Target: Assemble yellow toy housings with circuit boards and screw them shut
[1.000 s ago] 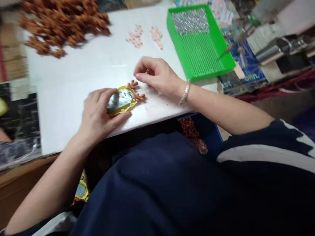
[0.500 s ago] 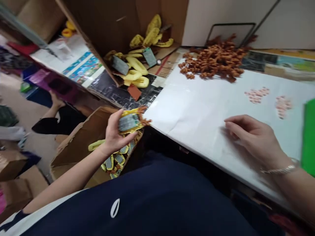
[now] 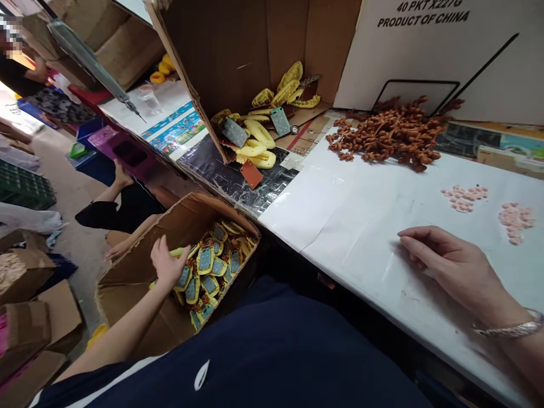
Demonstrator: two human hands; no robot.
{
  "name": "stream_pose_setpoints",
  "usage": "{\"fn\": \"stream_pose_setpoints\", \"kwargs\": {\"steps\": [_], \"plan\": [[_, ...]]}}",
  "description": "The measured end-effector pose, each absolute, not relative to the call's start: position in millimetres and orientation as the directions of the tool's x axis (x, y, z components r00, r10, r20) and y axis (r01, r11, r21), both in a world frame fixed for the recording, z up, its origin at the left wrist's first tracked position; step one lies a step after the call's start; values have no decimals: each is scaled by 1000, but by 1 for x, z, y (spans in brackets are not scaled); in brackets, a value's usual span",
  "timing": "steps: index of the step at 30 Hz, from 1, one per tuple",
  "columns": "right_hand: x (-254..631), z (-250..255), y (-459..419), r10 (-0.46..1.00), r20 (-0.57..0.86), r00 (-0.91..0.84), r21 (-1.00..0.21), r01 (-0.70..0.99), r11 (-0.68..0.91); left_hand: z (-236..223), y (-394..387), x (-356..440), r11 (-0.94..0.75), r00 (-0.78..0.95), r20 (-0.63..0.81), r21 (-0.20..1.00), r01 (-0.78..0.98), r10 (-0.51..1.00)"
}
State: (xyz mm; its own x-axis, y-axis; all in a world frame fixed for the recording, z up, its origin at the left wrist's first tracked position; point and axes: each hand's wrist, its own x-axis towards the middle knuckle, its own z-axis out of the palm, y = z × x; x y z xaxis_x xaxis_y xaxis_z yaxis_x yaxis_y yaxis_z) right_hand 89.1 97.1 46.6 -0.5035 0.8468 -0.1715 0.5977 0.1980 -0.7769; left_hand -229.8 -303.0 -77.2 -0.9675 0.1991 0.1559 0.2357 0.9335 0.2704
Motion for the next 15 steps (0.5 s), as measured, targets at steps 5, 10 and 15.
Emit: {"fn": "stream_pose_setpoints", "kwargs": {"steps": [5,10,15], "plan": [[87,38,98,819,-74,-570,-757,567,326,6,-173,-275,495,-532,585,241,835,612],[92,27,98,764,59,-643,-690,527,496,83,-25,-315,327,-289,223,-160,931,931],[98,22,98,680,171,-713,-647,439,623,92,48,-339,326,-375,-163,-262,908,913]]}}
